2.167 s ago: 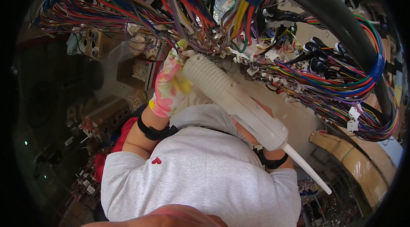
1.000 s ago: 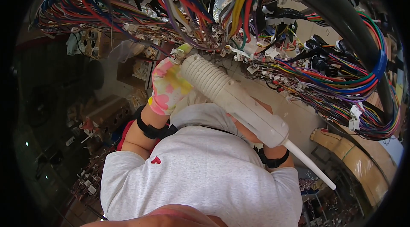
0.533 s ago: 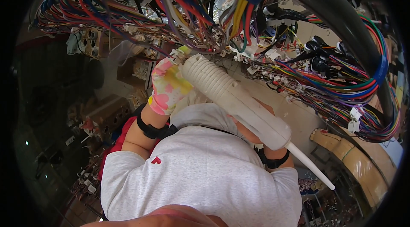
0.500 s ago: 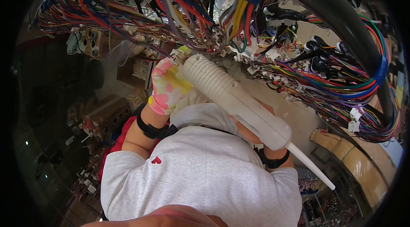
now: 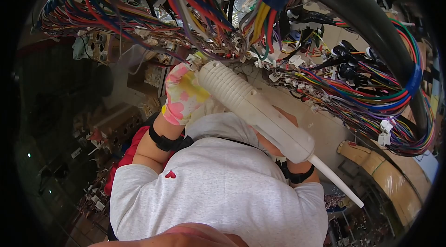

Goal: Applying hot glue to secure various points and connectors on a large circular wire harness assembly rack.

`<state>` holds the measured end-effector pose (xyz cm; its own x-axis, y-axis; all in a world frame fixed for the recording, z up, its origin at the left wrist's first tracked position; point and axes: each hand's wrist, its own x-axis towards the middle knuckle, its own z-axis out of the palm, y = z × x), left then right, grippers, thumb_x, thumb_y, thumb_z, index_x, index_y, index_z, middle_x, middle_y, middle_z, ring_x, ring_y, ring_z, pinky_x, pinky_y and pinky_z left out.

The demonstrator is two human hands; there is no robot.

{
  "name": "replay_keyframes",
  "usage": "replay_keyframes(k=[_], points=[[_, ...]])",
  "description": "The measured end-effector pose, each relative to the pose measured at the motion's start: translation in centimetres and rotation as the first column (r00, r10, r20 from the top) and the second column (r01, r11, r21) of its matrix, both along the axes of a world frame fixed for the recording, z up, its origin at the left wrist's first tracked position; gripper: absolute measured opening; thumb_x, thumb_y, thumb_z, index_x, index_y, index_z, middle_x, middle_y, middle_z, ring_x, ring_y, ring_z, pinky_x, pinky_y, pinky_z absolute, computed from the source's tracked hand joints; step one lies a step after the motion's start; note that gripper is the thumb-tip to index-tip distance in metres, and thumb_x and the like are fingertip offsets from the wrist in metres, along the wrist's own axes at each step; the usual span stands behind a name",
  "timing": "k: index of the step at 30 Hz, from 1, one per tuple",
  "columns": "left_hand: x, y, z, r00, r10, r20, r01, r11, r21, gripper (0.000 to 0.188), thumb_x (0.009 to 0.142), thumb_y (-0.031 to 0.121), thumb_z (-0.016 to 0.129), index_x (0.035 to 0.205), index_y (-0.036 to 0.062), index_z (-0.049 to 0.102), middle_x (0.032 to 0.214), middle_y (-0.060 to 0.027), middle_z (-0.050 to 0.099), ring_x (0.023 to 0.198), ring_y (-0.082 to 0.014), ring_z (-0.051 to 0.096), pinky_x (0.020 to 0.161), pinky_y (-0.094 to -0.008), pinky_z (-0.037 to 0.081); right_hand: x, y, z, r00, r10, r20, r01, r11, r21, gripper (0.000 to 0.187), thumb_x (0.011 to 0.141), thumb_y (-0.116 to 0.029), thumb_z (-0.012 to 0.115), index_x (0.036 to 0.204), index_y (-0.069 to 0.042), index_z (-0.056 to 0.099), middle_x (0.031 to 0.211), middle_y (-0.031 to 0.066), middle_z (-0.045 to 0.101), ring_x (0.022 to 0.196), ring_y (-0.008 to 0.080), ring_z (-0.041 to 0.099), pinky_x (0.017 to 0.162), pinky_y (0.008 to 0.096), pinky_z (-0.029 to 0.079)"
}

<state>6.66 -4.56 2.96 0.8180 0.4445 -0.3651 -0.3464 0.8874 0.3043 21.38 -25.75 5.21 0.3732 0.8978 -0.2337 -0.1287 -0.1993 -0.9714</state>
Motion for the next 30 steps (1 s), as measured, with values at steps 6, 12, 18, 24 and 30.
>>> replay_keyframes(k=[6,12,18,24,30], points=[[0.1,-0.2,-0.1,0.991,0.032,-0.128,-0.034,0.999,-0.02,0.049,0.088,0.028,0.055,0.125,-0.0034,0.053,0.084,-0.002,0.06,0.078,-0.0135,0.054,0.071,-0.0265,0.044,0.1,-1.7,-1.4,0.982,-0.066,-0.177,0.039,0.987,-0.153,0.017,0.083,0.005,0.057,0.1,0.001,0.06,0.094,0.0109,0.061,0.085,0.0192,0.061,0.076,0.0328,0.054],[0.5,-0.2,0.7,0.981,0.047,-0.187,-0.053,0.998,-0.029,0.047,0.088,0.029,0.055,0.124,-0.002,0.055,0.081,-0.0009,0.06,0.075,-0.0128,0.054,0.068,-0.0256,0.044,0.2,-0.8,-0.8,0.987,0.1,0.126,-0.1,0.995,-0.008,0.017,0.084,0.004,0.057,0.1,0.0,0.059,0.093,0.0101,0.061,0.086,0.0185,0.061,0.077,0.033,0.053],[0.1,-0.2,0.0,0.987,0.031,-0.159,-0.035,0.999,-0.023,0.047,0.088,0.03,0.055,0.123,-0.0016,0.056,0.08,0.0006,0.059,0.073,-0.0108,0.053,0.068,-0.0246,0.043,0.0,-1.5,-1.5,0.994,0.005,-0.11,-0.019,0.992,-0.124,0.017,0.085,0.002,0.057,0.102,-0.001,0.059,0.094,0.0099,0.06,0.088,0.0182,0.06,0.077,0.0333,0.053],[-0.1,-0.1,-0.5,0.99,0.025,-0.14,-0.031,0.999,-0.043,0.048,0.088,0.03,0.055,0.123,-0.0025,0.056,0.082,0.0005,0.06,0.071,-0.0089,0.052,0.07,-0.0233,0.044,0.1,-1.4,-1.2,0.995,0.058,-0.078,-0.064,0.995,-0.074,0.019,0.084,0.003,0.056,0.103,0.0,0.059,0.097,0.0099,0.06,0.089,0.0181,0.059,0.077,0.0334,0.053],[0.1,-0.3,-0.4,0.988,0.033,-0.154,-0.048,0.994,-0.094,0.048,0.088,0.029,0.055,0.124,-0.0033,0.054,0.085,0.0001,0.06,0.073,-0.0075,0.051,0.071,-0.0218,0.043,0.2,-1.4,-1.4,0.997,0.077,0.016,-0.076,0.996,-0.038,0.021,0.084,0.004,0.055,0.104,0.0,0.058,0.097,0.0104,0.059,0.089,0.0184,0.059,0.077,0.0334,0.053]])
